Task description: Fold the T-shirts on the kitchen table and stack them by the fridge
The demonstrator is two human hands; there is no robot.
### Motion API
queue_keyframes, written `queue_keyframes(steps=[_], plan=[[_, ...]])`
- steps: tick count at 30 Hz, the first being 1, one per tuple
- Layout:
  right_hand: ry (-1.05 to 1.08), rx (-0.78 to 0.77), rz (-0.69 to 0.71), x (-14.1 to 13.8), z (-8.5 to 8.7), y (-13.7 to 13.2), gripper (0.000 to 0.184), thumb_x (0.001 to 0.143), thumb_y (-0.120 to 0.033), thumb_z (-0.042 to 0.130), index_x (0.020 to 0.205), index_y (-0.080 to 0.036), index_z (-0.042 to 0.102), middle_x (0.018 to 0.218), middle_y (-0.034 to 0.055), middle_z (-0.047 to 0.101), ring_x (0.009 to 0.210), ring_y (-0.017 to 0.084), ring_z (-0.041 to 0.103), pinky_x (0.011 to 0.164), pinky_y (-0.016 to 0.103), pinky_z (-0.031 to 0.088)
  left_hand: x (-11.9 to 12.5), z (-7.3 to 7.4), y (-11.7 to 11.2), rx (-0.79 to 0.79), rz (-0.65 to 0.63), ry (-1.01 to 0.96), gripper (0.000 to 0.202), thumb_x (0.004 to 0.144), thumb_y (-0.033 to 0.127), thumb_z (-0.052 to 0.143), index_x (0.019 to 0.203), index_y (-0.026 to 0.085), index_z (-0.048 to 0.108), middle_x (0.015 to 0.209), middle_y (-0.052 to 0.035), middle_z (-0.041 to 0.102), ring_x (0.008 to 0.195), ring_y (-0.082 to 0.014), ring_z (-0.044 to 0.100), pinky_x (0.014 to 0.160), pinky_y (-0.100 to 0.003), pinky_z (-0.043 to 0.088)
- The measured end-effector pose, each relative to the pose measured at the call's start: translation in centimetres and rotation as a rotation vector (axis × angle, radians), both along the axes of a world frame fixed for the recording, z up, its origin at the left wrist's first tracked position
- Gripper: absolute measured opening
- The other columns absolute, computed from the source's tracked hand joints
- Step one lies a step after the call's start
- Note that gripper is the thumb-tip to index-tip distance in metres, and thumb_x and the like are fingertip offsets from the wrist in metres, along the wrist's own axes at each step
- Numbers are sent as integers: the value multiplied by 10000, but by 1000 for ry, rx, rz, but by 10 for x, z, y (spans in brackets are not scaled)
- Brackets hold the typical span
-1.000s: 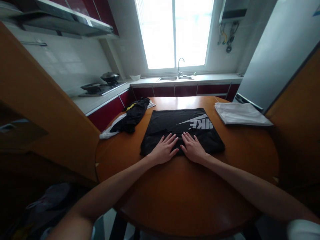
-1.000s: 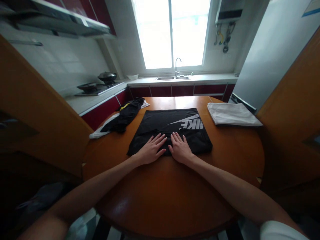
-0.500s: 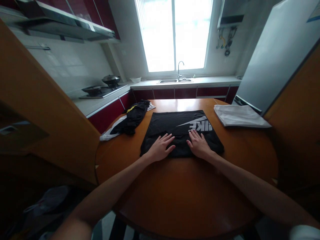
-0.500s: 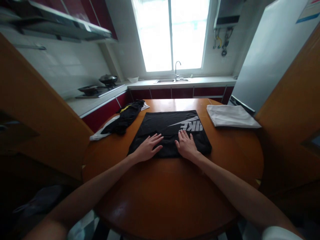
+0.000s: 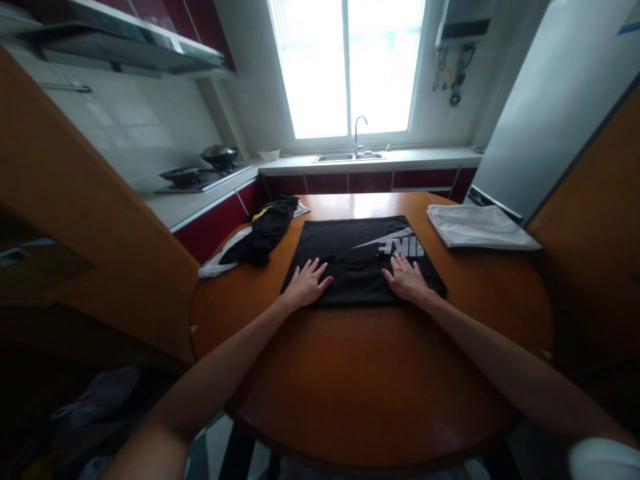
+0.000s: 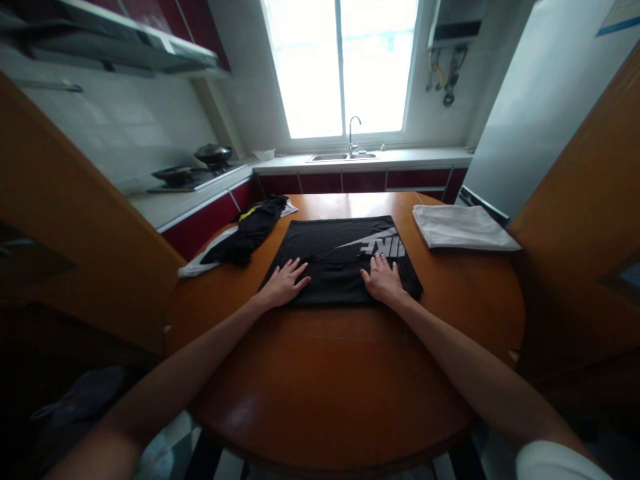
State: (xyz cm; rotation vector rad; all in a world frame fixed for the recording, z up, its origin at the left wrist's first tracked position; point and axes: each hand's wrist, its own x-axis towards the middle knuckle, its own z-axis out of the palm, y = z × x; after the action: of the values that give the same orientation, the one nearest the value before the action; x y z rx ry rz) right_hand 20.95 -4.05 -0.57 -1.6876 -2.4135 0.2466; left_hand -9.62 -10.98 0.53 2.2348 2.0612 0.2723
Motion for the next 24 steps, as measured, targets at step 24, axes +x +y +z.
queue_keyframes(steps=[24], plan=[[-46, 54, 177, -9, -4, -40, 787, 1015, -606, 259, 1585, -66, 297, 1662, 152, 214, 1551, 264, 154, 1241, 509, 126, 54, -3, -26, 31, -328, 69, 610, 1029, 608, 325, 1584, 355, 321, 1674, -35, 215, 1550, -293, 169, 1231, -566, 173]])
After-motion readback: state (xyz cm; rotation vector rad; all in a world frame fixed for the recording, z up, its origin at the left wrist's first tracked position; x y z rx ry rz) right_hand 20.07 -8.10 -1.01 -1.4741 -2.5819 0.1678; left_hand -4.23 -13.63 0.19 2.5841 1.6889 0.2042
